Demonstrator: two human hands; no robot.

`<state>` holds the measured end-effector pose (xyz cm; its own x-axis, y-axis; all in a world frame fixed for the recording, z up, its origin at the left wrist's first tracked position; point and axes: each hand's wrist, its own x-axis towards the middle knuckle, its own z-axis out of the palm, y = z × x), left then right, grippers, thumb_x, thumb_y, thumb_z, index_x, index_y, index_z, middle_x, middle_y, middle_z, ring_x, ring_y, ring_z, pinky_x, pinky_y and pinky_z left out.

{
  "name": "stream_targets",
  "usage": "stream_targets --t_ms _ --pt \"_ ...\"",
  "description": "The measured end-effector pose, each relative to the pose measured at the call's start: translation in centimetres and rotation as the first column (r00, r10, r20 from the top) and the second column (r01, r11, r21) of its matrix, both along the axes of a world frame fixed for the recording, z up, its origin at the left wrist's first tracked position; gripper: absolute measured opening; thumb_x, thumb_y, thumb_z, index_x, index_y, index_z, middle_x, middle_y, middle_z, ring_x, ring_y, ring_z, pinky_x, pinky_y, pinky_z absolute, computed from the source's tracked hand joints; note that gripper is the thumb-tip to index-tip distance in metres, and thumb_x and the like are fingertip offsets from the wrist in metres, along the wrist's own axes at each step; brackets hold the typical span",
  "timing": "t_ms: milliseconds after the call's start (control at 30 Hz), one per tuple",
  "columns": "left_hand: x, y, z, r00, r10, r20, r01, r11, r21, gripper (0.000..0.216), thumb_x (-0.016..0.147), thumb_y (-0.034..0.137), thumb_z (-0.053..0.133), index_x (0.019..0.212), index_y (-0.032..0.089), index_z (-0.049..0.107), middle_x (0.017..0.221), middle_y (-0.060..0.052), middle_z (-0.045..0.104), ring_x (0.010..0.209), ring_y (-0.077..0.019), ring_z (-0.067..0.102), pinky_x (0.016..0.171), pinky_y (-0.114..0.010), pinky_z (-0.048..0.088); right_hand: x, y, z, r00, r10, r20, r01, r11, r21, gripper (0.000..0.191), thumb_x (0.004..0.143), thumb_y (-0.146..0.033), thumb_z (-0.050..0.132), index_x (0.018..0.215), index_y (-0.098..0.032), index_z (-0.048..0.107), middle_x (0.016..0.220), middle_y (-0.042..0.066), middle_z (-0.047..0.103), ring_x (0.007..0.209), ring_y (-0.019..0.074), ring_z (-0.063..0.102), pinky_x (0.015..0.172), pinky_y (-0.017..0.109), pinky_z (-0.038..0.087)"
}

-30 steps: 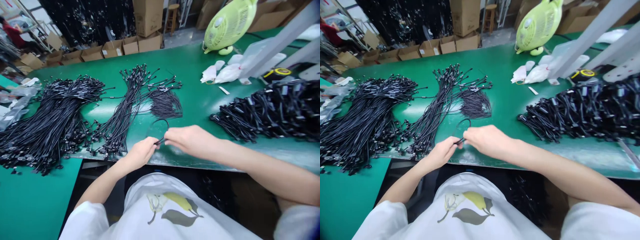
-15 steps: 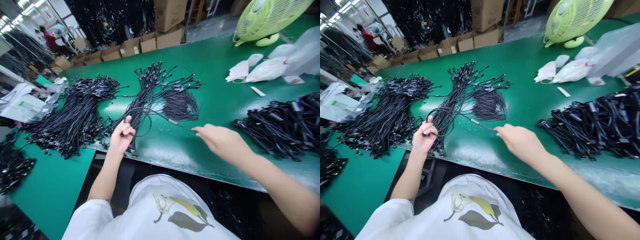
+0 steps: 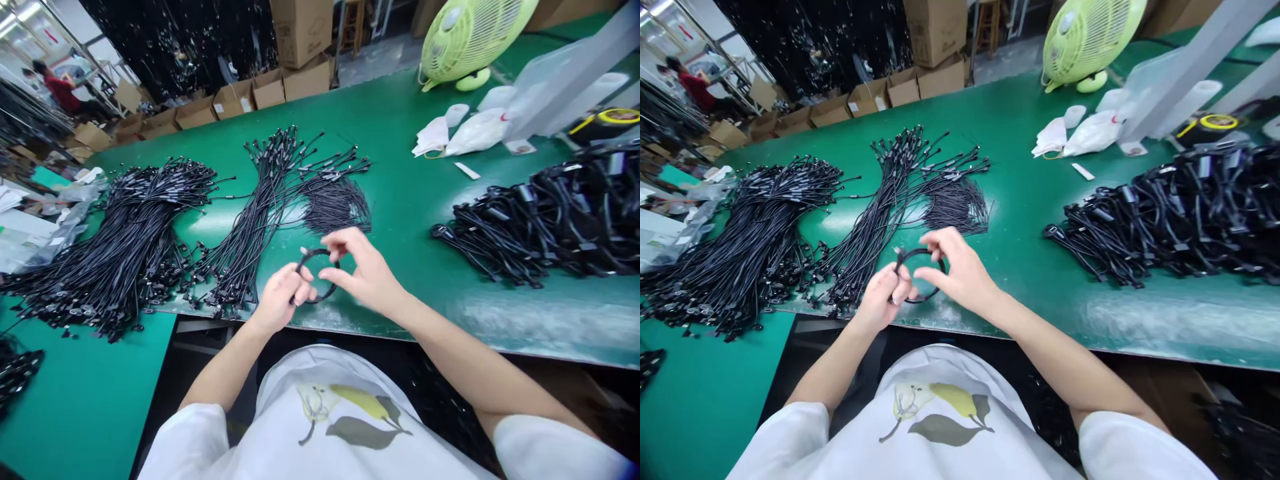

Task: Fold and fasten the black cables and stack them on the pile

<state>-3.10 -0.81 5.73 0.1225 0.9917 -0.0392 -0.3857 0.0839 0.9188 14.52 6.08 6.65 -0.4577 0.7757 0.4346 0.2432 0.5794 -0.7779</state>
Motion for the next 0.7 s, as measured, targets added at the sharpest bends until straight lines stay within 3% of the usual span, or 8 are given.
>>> stream_targets --t_ms 100,200,267,333,400,533,567,700 --pt "0.0 0.6 -0.2 0.991 0.081 0.111 -0.069 0.992 -0.104 0.039 0.081 0.056 0.064 0.083 0.017 0.06 0.052 0.007 0.045 0.05 -0.0082 0.041 0.074 -0.031 0.047 -1.5 0.1 -2.1 0.987 -0.058 -0.152 0.014 0.96 -0.279 0.038 0.086 -0.055 0.057 0.098 -0.019 0.057 0.086 0.004 0.06 0.076 0.0166 0.056 0.069 0.03 0.046" --pt "1.0 0.6 -1.1 0.987 0.056 0.148 -0.017 0.967 -0.252 0.049 0.081 0.064 0.058 0.074 0.016 0.06 0.073 -0.003 0.06 0.074 -0.0149 0.059 0.087 -0.035 0.048 -2.7 -0.4 -3.2 0.942 -0.125 -0.312 -0.069 0.836 -0.544 0.037 0.093 -0.053 0.047 0.079 -0.02 0.053 0.062 -0.004 0.044 0.053 0.0097 0.041 0.051 0.024 0.036" --pt "1.9 0.4 -1.9 0.974 0.093 0.205 -0.027 0.952 -0.305 0.056 0.082 0.068 0.052 0.06 0.017 0.052 0.072 -0.003 0.057 0.08 -0.0164 0.059 0.088 -0.036 0.047 -3.2 -0.8 -3.2 0.9 -0.185 -0.394 -0.098 0.796 -0.597 0.037 0.09 -0.053 0.053 0.076 -0.019 0.052 0.062 -0.005 0.04 0.051 0.0078 0.034 0.047 0.022 0.03" --pt "2.5 0.2 -2.3 0.95 0.168 0.263 -0.081 0.947 -0.311 0.06 0.082 0.069 0.051 0.053 0.019 0.037 0.06 0.002 0.042 0.065 -0.0127 0.051 0.083 -0.034 0.048 -3.1 -1.0 -2.9 0.882 -0.169 -0.44 -0.174 0.75 -0.638 0.037 0.086 -0.053 0.058 0.075 -0.019 0.052 0.064 -0.004 0.041 0.054 0.0075 0.034 0.047 0.021 0.029" --pt "2.6 0.0 -2.4 0.95 0.179 0.257 -0.104 0.954 -0.28 0.061 0.082 0.068 0.053 0.053 0.02 0.03 0.054 0.005 0.03 0.054 -0.0099 0.039 0.074 -0.032 0.048 -2.8 -1.0 -2.4 0.863 -0.13 -0.488 -0.293 0.658 -0.694 0.038 0.084 -0.053 0.062 0.073 -0.019 0.051 0.066 -0.004 0.041 0.057 0.0081 0.036 0.049 0.02 0.034" --pt "2.0 -0.3 -2.4 0.995 0.012 0.096 0.014 0.964 -0.266 0.058 0.078 0.07 0.057 0.057 0.02 0.035 0.056 0.006 0.034 0.054 -0.0091 0.04 0.068 -0.03 0.046 -2.5 -1.8 -1.9 0.803 -0.091 -0.589 -0.502 0.43 -0.75 0.043 0.078 -0.059 0.066 0.075 -0.019 0.05 0.072 -0.001 0.046 0.063 0.0108 0.047 0.051 0.023 0.044" --pt "1.9 -0.4 -2.5 0.998 -0.013 0.067 0.031 0.961 -0.276 0.058 0.077 0.071 0.056 0.058 0.02 0.035 0.057 0.006 0.035 0.054 -0.009 0.041 0.067 -0.03 0.045 -2.7 -2.3 -1.8 0.803 -0.117 -0.585 -0.493 0.421 -0.761 0.045 0.077 -0.062 0.065 0.081 -0.02 0.052 0.076 0.0 0.05 0.062 0.0113 0.049 0.049 0.023 0.045" --pt "1.8 -0.9 -3.0 0.991 -0.129 -0.037 0.117 0.963 -0.242 0.058 0.077 0.074 0.052 0.063 0.019 0.039 0.06 0.005 0.039 0.054 -0.0089 0.042 0.061 -0.028 0.043 -3.6 -4.3 -1.8 0.867 -0.193 -0.459 -0.31 0.513 -0.801 0.052 0.074 -0.058 0.069 0.111 -0.025 0.053 0.108 0.005 0.061 0.055 0.0086 0.05 0.036 0.021 0.039"
